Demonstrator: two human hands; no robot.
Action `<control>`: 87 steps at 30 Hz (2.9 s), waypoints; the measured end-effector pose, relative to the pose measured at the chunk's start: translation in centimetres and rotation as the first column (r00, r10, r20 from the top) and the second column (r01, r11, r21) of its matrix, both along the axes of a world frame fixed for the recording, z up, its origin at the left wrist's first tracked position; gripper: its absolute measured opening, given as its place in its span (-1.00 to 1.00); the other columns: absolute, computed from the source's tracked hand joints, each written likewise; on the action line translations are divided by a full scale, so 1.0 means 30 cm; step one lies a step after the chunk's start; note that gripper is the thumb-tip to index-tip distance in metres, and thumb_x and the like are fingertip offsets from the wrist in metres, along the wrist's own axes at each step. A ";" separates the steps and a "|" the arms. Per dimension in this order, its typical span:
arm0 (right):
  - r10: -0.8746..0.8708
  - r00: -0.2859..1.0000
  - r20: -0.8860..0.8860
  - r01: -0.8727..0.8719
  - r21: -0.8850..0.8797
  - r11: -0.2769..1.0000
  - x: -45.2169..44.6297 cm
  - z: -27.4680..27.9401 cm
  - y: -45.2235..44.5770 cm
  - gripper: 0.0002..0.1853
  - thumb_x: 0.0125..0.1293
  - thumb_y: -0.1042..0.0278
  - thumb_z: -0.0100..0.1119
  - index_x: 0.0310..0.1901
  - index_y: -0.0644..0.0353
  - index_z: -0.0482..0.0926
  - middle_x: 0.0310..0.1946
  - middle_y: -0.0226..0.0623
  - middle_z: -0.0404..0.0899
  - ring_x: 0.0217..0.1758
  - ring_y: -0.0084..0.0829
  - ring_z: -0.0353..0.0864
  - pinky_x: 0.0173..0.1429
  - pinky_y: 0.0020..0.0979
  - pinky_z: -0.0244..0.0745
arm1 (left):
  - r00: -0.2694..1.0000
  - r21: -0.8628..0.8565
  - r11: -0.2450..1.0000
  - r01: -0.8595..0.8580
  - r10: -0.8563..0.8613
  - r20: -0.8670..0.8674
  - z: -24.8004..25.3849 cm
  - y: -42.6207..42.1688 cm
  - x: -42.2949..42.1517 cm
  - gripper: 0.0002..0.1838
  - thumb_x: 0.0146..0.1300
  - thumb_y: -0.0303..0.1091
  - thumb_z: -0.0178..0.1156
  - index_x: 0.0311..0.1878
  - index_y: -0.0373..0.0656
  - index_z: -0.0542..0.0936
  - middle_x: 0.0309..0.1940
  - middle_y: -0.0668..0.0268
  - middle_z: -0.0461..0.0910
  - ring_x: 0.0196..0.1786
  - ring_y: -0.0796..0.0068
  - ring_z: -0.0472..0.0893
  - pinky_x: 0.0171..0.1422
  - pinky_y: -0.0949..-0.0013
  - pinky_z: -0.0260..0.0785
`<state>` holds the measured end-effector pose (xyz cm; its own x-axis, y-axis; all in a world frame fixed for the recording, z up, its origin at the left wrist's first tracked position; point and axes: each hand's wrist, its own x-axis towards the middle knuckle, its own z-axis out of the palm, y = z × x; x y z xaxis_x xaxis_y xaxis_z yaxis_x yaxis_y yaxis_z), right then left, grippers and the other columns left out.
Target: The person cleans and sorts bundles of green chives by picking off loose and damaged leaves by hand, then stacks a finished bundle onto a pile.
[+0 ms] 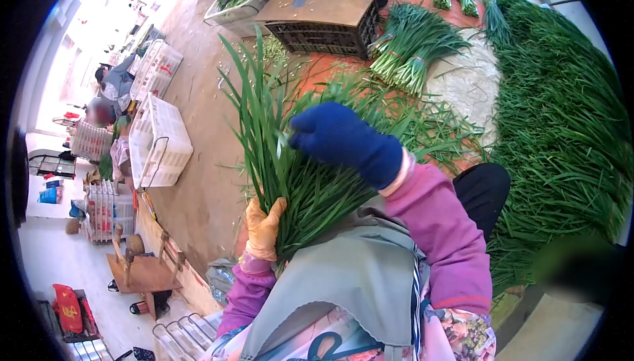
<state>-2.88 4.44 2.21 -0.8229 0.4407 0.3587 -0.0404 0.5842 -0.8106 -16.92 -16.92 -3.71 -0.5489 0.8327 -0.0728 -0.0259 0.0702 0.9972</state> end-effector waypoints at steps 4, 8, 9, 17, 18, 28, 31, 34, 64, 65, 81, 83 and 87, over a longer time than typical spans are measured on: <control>-0.293 0.890 -0.348 0.043 -0.577 0.816 0.122 0.057 0.116 -0.73 0.27 0.23 0.00 -0.29 0.23 0.64 -0.68 -0.33 0.43 -0.70 -0.46 0.44 -0.58 -0.45 0.36 | 1.000 0.015 1.000 -0.007 0.006 0.025 -0.013 -0.011 -0.027 -0.74 0.19 -0.62 0.10 -0.03 -0.24 0.52 -0.19 0.36 0.58 -0.20 0.63 0.53 -0.08 0.54 0.40; -0.350 0.915 -0.202 0.150 -0.635 0.758 0.236 0.130 0.181 -0.70 0.37 0.25 -0.09 -0.21 0.26 0.61 -0.73 -0.42 0.42 -0.72 -0.58 0.42 -0.58 -0.57 0.34 | 0.999 0.030 0.999 -0.024 0.023 0.041 -0.042 -0.008 -0.044 -0.73 0.19 -0.64 0.09 -0.04 -0.23 0.52 -0.19 0.36 0.57 -0.21 0.63 0.53 -0.07 0.54 0.41; -0.350 0.915 -0.200 0.152 -0.633 0.759 0.230 0.123 0.175 -0.70 0.37 0.25 -0.09 -0.21 0.26 0.61 -0.73 -0.42 0.42 -0.72 -0.58 0.42 -0.58 -0.57 0.34 | 0.999 0.008 1.000 -0.028 0.028 0.029 -0.047 -0.009 -0.046 -0.73 0.19 -0.65 0.08 -0.04 -0.23 0.52 -0.19 0.36 0.57 -0.21 0.62 0.53 -0.06 0.54 0.41; -0.572 0.758 -0.315 0.625 0.094 0.775 0.191 0.047 0.175 -0.70 0.20 0.42 0.05 -0.01 0.03 0.53 -0.48 -0.19 0.59 -0.44 -0.24 0.63 -0.38 -0.34 0.48 | 0.995 0.023 1.000 -0.015 0.013 0.101 -0.008 0.001 -0.029 -0.72 0.18 -0.66 0.07 -0.03 -0.22 0.51 -0.23 0.38 0.56 -0.24 0.64 0.52 -0.10 0.56 0.39; -0.601 0.745 -0.291 0.668 0.314 0.675 0.203 0.046 0.190 -0.63 0.18 0.42 0.07 0.06 -0.01 0.48 -0.49 -0.18 0.58 -0.43 -0.19 0.61 -0.38 -0.29 0.47 | 0.996 0.022 1.000 -0.003 0.001 0.093 -0.006 -0.005 -0.034 -0.72 0.18 -0.66 0.06 -0.04 -0.22 0.51 -0.24 0.39 0.56 -0.25 0.65 0.51 -0.11 0.56 0.39; -0.386 0.900 0.205 0.270 0.435 0.859 0.120 -0.037 0.276 -0.64 0.15 0.29 0.13 0.04 -0.09 0.50 -0.56 -0.20 0.55 -0.52 -0.27 0.57 -0.43 -0.28 0.44 | 0.997 -0.049 0.996 0.068 -0.067 0.022 0.021 -0.011 -0.048 -0.76 0.18 -0.63 0.06 -0.07 -0.25 0.51 -0.26 0.40 0.55 -0.28 0.67 0.49 -0.14 0.58 0.37; -0.052 0.974 -0.219 -0.055 -0.457 0.888 0.181 -0.031 0.302 -0.71 0.33 0.18 -0.02 -0.34 0.25 0.54 -0.73 -0.47 0.41 -0.74 -0.58 0.37 -0.63 -0.55 0.27 | 0.996 -0.051 0.997 0.066 -0.062 0.070 0.025 -0.002 -0.052 -0.76 0.19 -0.61 0.07 -0.07 -0.26 0.51 -0.26 0.39 0.56 -0.28 0.66 0.50 -0.14 0.58 0.37; -0.470 0.810 -0.351 0.160 -0.639 0.752 0.238 -0.055 0.357 -0.60 0.39 0.11 -0.14 -0.33 0.29 0.56 -0.79 -0.49 0.31 -0.82 -0.60 0.23 -0.67 -0.53 0.17 | 0.992 -0.049 0.998 0.040 -0.034 0.124 0.015 0.002 -0.058 -0.75 0.17 -0.62 0.09 -0.06 -0.26 0.52 -0.24 0.37 0.57 -0.26 0.64 0.51 -0.11 0.56 0.38; -0.517 0.753 0.407 0.326 0.452 0.830 0.450 -0.050 -0.031 -0.40 0.04 0.03 0.28 0.14 -0.03 0.40 -0.55 -0.13 0.54 -0.47 -0.12 0.58 -0.39 -0.15 0.44 | 0.998 -0.066 0.996 0.055 -0.055 0.006 -0.019 0.059 -0.055 -0.71 0.17 -0.62 0.11 -0.01 -0.29 0.51 -0.21 0.37 0.56 -0.24 0.63 0.51 -0.09 0.55 0.38; -0.516 0.744 0.425 0.308 0.468 0.828 0.431 -0.061 -0.034 -0.46 0.06 0.04 0.25 0.09 0.00 0.44 -0.55 -0.13 0.54 -0.47 -0.12 0.58 -0.39 -0.15 0.44 | 0.998 -0.078 0.995 0.059 -0.059 -0.005 -0.016 0.059 -0.053 -0.71 0.17 -0.62 0.11 -0.01 -0.29 0.51 -0.21 0.36 0.56 -0.23 0.62 0.51 -0.08 0.55 0.38; -0.568 0.823 0.015 0.393 -0.738 0.549 0.548 -0.104 0.106 -0.65 0.36 0.13 -0.05 -0.34 0.27 0.57 -0.80 -0.42 0.33 -0.79 -0.61 0.27 -0.66 -0.54 0.15 | 0.998 -0.052 0.997 0.055 -0.056 -0.015 -0.026 0.055 -0.051 -0.72 0.18 -0.62 0.11 -0.02 -0.28 0.49 -0.22 0.37 0.56 -0.24 0.62 0.51 -0.09 0.54 0.39; -0.517 0.851 0.094 0.449 -0.640 0.624 0.554 -0.079 0.082 -0.70 0.30 0.15 0.05 -0.28 0.25 0.58 -0.78 -0.42 0.35 -0.77 -0.63 0.28 -0.66 -0.55 0.15 | 1.000 -0.039 0.999 0.022 -0.021 0.018 -0.026 0.058 -0.041 -0.71 0.15 -0.64 0.13 -0.03 -0.32 0.51 -0.25 0.36 0.57 -0.27 0.63 0.50 -0.12 0.56 0.38; -0.237 0.842 0.484 0.489 -0.498 0.716 0.521 -0.022 0.001 -0.44 0.01 0.09 0.39 0.01 0.22 0.51 -0.63 -0.37 0.46 -0.69 -0.63 0.37 -0.60 -0.55 0.24 | 0.998 -0.051 0.998 0.046 -0.043 0.054 -0.016 0.060 -0.038 -0.72 0.15 -0.65 0.13 -0.04 -0.32 0.51 -0.26 0.36 0.57 -0.28 0.63 0.51 -0.12 0.56 0.39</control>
<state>12.76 4.48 1.56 -0.5594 0.7464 -0.3605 0.4367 -0.1042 -0.8935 -18.07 -15.12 -4.20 -0.5057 0.8505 -0.1449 -0.0737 0.1247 0.9894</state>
